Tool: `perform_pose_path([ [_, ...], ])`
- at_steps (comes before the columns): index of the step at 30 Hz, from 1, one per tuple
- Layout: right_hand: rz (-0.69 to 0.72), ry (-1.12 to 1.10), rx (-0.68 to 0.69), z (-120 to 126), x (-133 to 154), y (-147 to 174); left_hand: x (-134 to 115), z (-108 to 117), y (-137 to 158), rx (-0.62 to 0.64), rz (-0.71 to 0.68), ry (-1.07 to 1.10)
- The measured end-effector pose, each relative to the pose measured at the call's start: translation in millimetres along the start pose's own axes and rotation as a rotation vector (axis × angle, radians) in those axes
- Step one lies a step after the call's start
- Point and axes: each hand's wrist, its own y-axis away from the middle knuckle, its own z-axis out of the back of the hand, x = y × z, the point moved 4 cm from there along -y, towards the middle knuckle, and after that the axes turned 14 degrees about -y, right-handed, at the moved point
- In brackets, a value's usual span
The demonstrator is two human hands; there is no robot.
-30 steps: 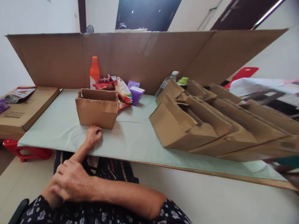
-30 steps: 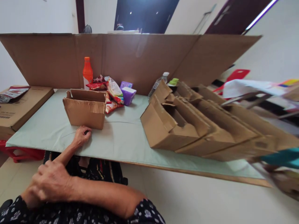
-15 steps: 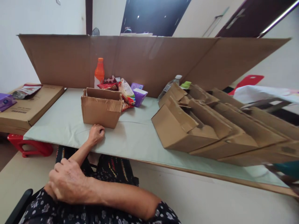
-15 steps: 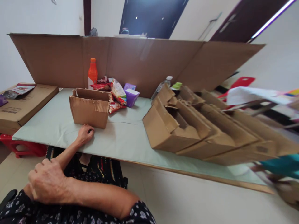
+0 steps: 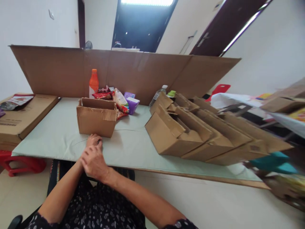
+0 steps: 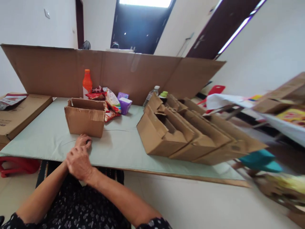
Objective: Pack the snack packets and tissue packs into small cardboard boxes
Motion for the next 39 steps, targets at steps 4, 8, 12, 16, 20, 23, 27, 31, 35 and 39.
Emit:
perform_pose_path([
  [4, 0.331, -0.118, 0.136, -39.0, 75.3, 4.3, 3.3, 5.2, -1.9, 0.021, -0.03, -0.047],
  [8, 0.527, -0.174, 0.147, -61.4, 96.9, 0.2, 6.6, 8.5, -2.4, 0.022, -0.068, -0.05],
  [12, 0.465, -0.099, 0.056, -34.1, 30.6, -0.7, 6.3, 9.7, -2.0, -0.032, -0.091, 0.011],
  [16, 0.19, -0.123, -0.254, 35.9, -60.5, 31.9, 12.5, 32.7, 15.9, -0.221, -0.035, 0.102],
  [20, -0.142, -0.374, -0.545, 90.0, -140.2, 61.7, 41.3, 79.4, 28.2, -0.532, 0.193, 0.149],
  [23, -0.3, -0.499, -0.552, 89.7, -180.1, 46.5, 65.9, 100.9, 7.7, -0.603, 0.301, 0.23],
  [27, -0.367, -0.598, -0.514, 65.7, -196.6, 4.0, 79.5, 95.8, -25.0, -0.402, 0.296, 0.375],
  [31, -0.395, -0.67, -0.484, 58.5, -189.3, 11.0, 83.3, 89.2, 1.1, -0.315, 0.365, 0.375],
  [35, -0.347, -0.663, -0.278, 81.8, -197.9, 57.3, 82.4, 89.0, 41.4, -0.249, 0.466, 0.323],
  [39, -0.385, -0.459, -0.432, 144.8, -230.9, 55.3, 77.6, 81.9, 43.6, -0.19, 0.446, 0.324],
])
